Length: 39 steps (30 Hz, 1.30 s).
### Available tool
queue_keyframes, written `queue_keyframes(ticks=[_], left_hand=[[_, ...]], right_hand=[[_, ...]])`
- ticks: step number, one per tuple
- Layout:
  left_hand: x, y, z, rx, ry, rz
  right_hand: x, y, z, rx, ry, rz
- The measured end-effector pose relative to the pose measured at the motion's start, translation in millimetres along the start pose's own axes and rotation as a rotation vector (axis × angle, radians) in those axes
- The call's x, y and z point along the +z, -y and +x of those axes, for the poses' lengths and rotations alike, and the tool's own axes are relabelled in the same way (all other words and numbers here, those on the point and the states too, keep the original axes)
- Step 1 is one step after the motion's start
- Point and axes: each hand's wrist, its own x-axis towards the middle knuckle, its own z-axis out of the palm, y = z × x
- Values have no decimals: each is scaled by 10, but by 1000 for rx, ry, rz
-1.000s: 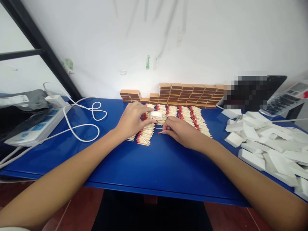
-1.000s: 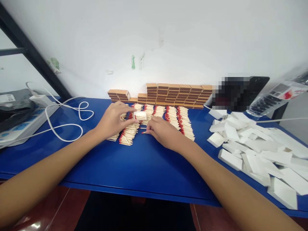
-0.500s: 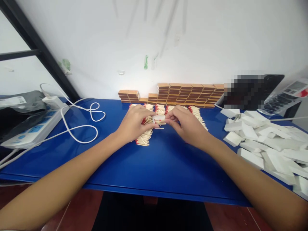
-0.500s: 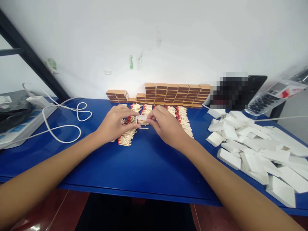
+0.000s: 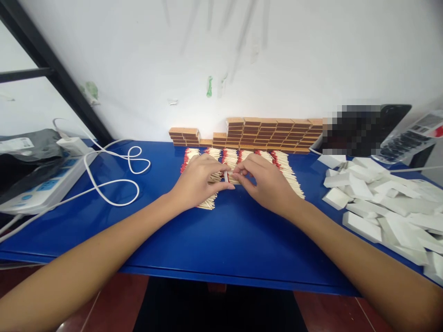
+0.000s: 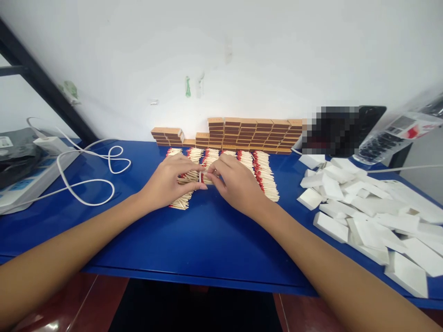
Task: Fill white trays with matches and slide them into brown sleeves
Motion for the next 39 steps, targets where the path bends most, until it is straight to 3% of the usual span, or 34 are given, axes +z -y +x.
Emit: queue_keyframes(ticks=[7, 11, 15, 20, 28, 39], left_hand=[[-39, 67, 18, -8, 8, 63], [-123, 123, 31, -85, -7, 170], [-180, 166, 31, -154, -58, 214], [-162, 168, 26, -173, -30, 239], [-140, 155, 29, -159, -22, 225], [-149, 188, 26, -154, -32, 235]], right_hand=[[-84, -8, 14, 30, -7, 46], [-76, -19, 15, 78, -1, 20], [-31, -58, -5, 65, 103, 18], [64, -114, -30, 51, 190, 23], [231, -47, 139, 300, 144, -13], [49, -240, 55, 147, 294, -10]])
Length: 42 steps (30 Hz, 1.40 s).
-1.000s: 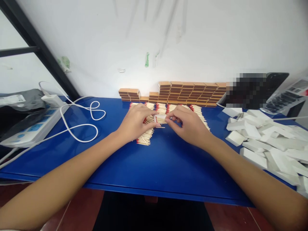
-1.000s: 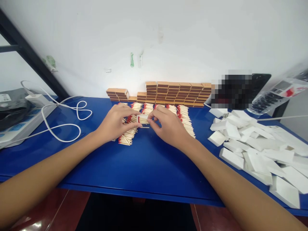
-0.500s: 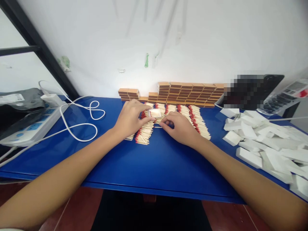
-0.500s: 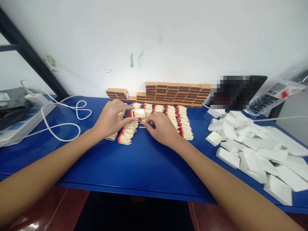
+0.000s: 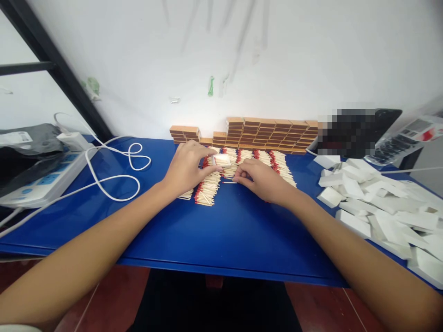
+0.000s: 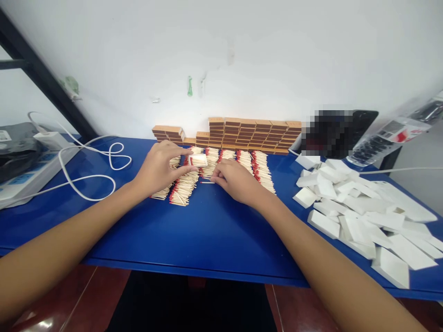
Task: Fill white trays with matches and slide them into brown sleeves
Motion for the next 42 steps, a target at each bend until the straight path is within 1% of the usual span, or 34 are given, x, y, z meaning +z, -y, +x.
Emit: queue_keyframes(ticks=[7, 14, 18, 20, 23, 25, 27, 31, 37, 42], left_hand=[[3, -10, 0, -9, 12, -1], [-12, -32, 3, -16, 26, -11], [-7, -13, 1, -13, 37, -5], [2, 1, 2, -8, 37, -3], [16, -15, 3, 5, 46, -13], [23, -60, 1, 25, 60, -41], [29, -122, -4, 56, 71, -96], [40, -215, -23, 100, 59, -219], [42, -238, -39, 22, 82, -262], [30, -238, -35, 26, 75, -276]], right_hand=[[10, 28, -7, -48, 41, 66], [35, 90, -30, -29, 61, 93], [-29, 66, -48, -48, 78, 78], [-103, 49, -56, -53, 45, 88], [-203, 47, -61, -30, -84, 101], [-227, 70, -59, -16, -173, 98], [-212, 104, -53, -32, -222, 86], [-137, 150, -40, -88, -234, 22], [-71, 163, -46, -108, -243, -16], [-69, 172, -46, -134, -254, 15]])
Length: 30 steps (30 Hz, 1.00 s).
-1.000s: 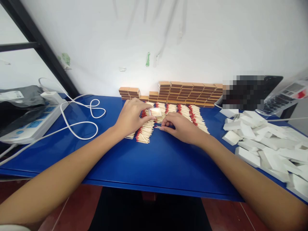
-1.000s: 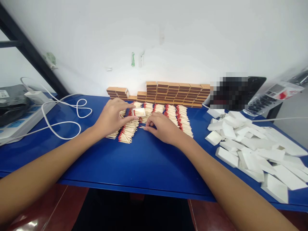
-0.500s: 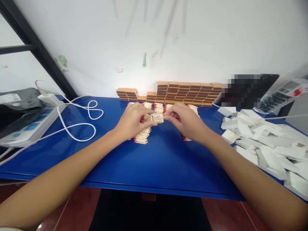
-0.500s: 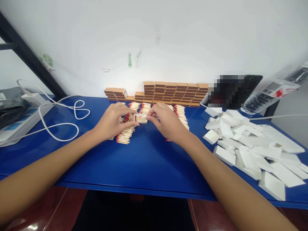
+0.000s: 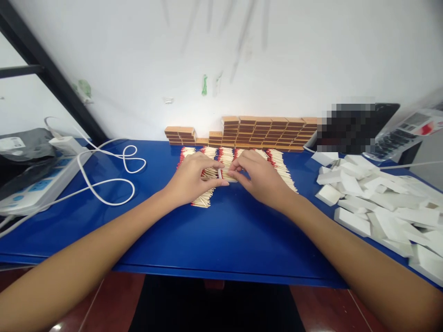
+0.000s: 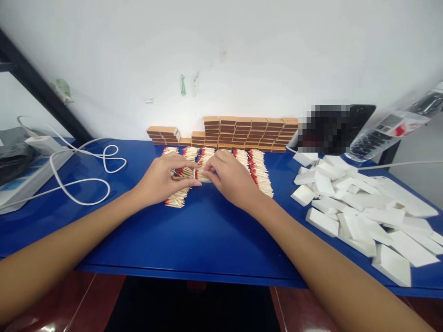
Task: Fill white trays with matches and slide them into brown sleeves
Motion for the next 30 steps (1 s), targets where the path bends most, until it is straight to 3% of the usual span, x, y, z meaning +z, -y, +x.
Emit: queue_keyframes(ticks=[5, 14, 22, 30], left_hand=[[-8, 15, 8, 1, 0, 3], [37, 25, -13, 83, 8, 12], [36, 37, -16, 65, 39, 23], [55, 12, -14, 56, 27, 22]], right_hand=[[-39, -19, 4, -20, -68, 33], [4, 34, -5, -46, -5, 66], [-2, -8, -19, -58, 51, 6], [12, 15, -16, -67, -42, -73]])
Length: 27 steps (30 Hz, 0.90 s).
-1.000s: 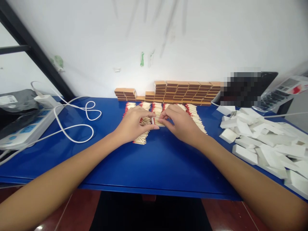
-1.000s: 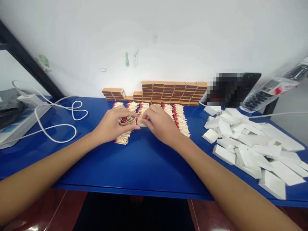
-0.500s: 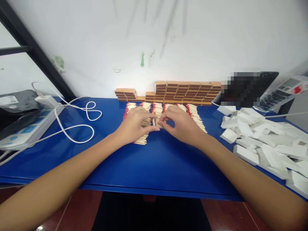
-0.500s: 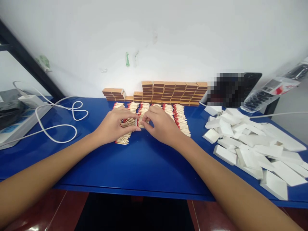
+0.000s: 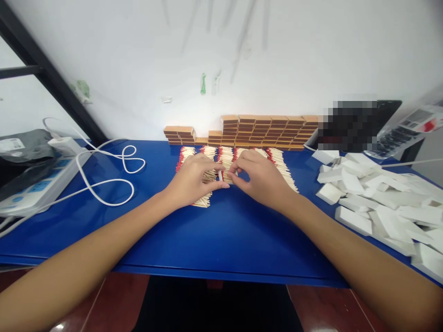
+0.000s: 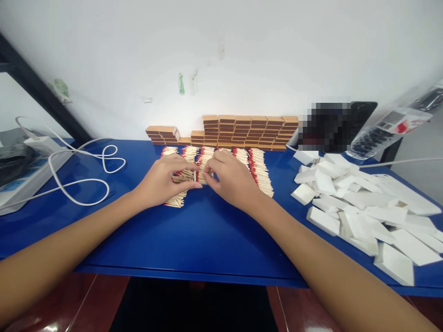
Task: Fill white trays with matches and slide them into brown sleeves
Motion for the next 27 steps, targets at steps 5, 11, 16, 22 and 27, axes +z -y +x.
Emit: queue_keyframes(ticks=[5, 11, 16, 22, 27], left_hand=[[-2, -4, 2, -42, 11, -20], [-26, 8, 0, -83, 8, -30], [-39, 1, 15, -82, 9, -49], [-42, 14, 9, -87, -10, -51], [-39, 14, 7, -87, 2, -54]], right_hand=[[-6, 4, -12, -3, 31, 67], [-23, 16, -13, -17, 82, 146], [-25, 13, -14, 8, 78, 175], [-58, 20, -7, 41, 76, 172], [-42, 22, -11, 35, 76, 186]])
